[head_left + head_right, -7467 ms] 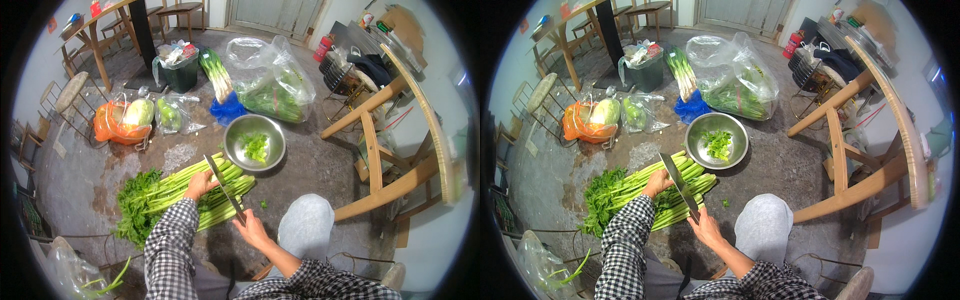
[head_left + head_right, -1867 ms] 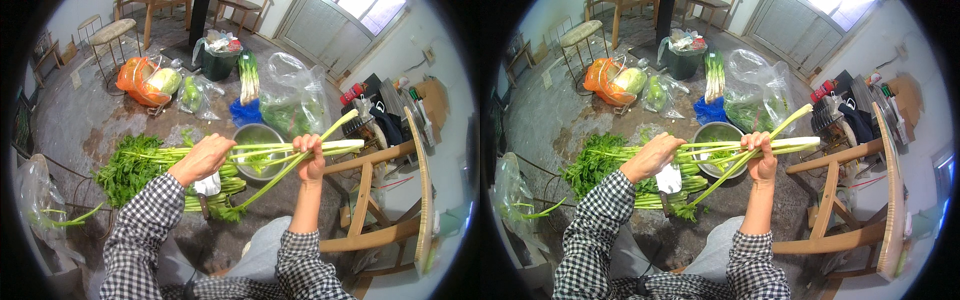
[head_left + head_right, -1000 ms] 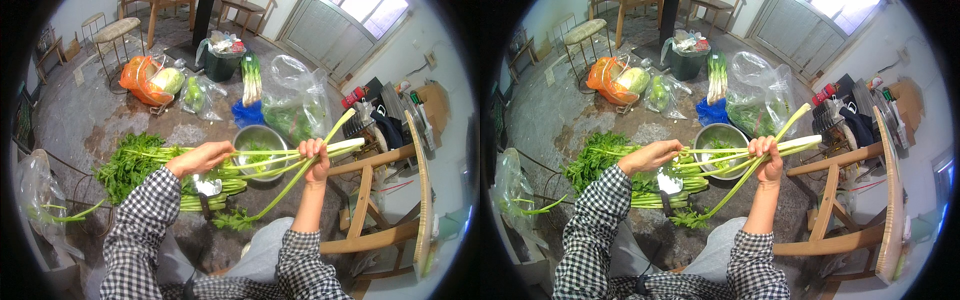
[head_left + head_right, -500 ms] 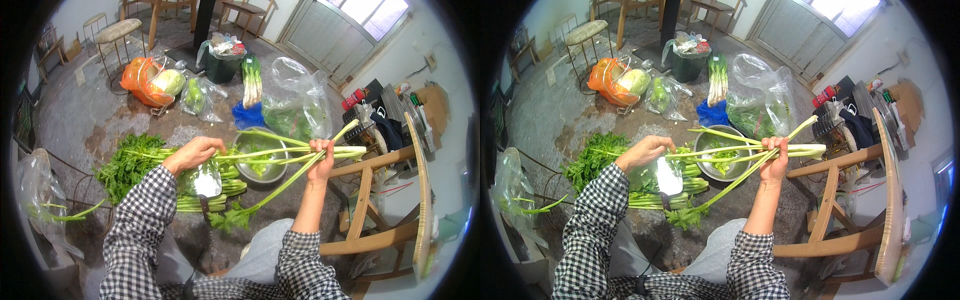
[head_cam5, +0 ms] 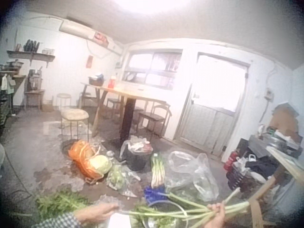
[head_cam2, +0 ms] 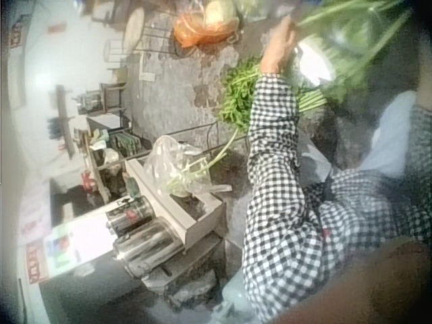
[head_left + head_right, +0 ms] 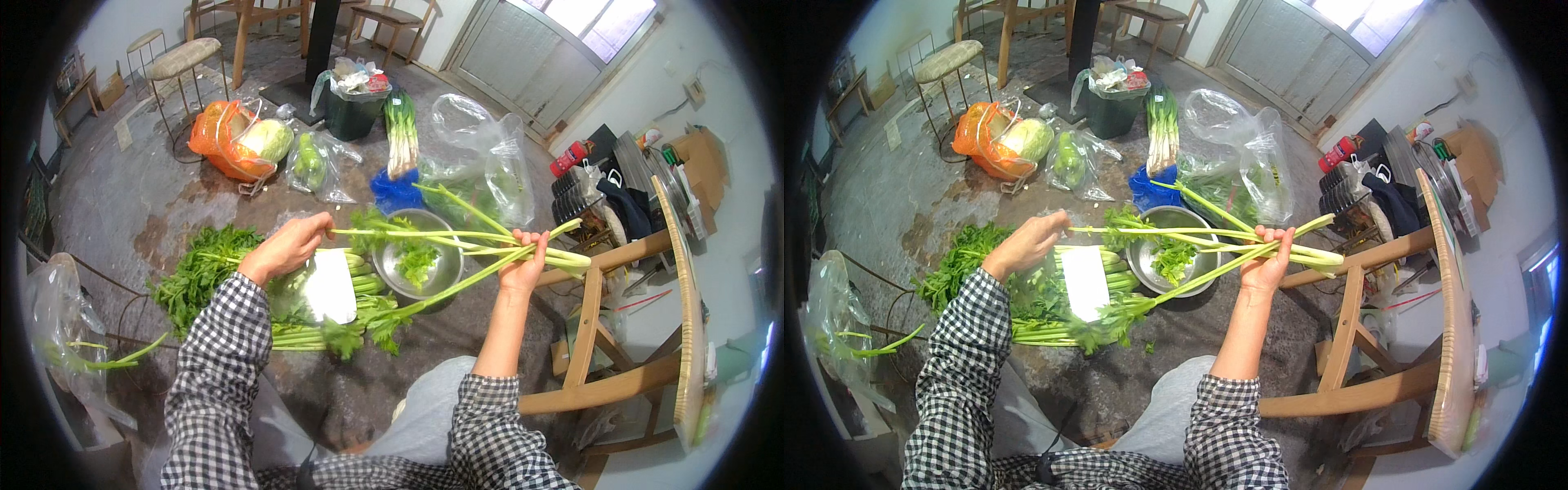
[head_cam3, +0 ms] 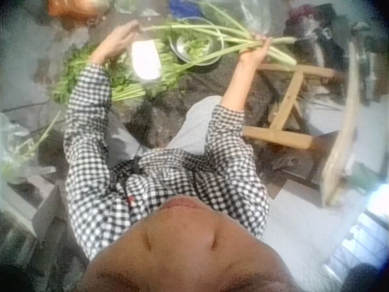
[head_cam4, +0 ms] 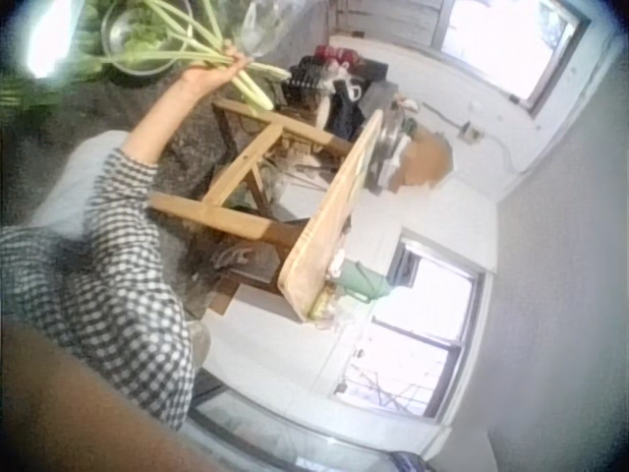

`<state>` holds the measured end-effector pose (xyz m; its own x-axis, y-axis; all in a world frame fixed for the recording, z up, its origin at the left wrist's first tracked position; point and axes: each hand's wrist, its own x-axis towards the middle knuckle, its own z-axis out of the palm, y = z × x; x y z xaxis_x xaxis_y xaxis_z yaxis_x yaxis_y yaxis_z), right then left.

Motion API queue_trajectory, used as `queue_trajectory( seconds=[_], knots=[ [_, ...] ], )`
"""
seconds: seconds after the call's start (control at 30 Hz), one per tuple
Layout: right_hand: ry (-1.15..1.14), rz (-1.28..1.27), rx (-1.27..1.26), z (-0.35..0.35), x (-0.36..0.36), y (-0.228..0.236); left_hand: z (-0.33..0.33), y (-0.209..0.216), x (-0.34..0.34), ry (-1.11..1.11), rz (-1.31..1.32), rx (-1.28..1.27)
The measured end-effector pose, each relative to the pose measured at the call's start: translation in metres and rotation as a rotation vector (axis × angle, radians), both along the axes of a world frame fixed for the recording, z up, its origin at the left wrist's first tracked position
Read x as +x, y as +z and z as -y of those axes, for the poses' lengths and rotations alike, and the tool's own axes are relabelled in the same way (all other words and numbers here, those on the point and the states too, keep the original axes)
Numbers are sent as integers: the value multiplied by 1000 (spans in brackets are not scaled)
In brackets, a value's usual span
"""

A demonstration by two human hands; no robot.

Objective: The person unpacks a bundle of celery, removes the leaves by hand, and places them in a metal bowl. They then use a knife to trim the ends of the celery stalks and continue trimming more stalks.

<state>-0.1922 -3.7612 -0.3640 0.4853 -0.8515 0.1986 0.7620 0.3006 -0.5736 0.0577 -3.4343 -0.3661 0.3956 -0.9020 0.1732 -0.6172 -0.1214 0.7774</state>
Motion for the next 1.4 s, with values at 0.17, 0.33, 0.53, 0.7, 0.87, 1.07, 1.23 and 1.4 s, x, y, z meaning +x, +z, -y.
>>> queue_trajectory(
  seconds=[0.17,0.33,0.53,0.7,0.87,1.07,1.23,1.4],
  knots=[
    [3,-37,-47,-10,11,1,2,-14,13,83,129,-61],
    [23,32,-122,-17,22,4,1,-35,27,223,-67,-250],
    [56,57,-237,-20,13,17,-8,-12,38,504,-159,-367],
    [221,59,-247,-39,27,19,22,9,-12,-11,121,-279],
    [335,41,-254,-50,33,21,37,3,-49,-446,-374,50],
    [357,94,-241,-47,31,24,45,-18,-76,-742,-900,57],
    [355,110,-218,-45,27,25,47,-21,-82,-736,-905,86],
    [360,103,-216,-45,26,24,47,-18,-85,-826,-942,107]
  ],
)
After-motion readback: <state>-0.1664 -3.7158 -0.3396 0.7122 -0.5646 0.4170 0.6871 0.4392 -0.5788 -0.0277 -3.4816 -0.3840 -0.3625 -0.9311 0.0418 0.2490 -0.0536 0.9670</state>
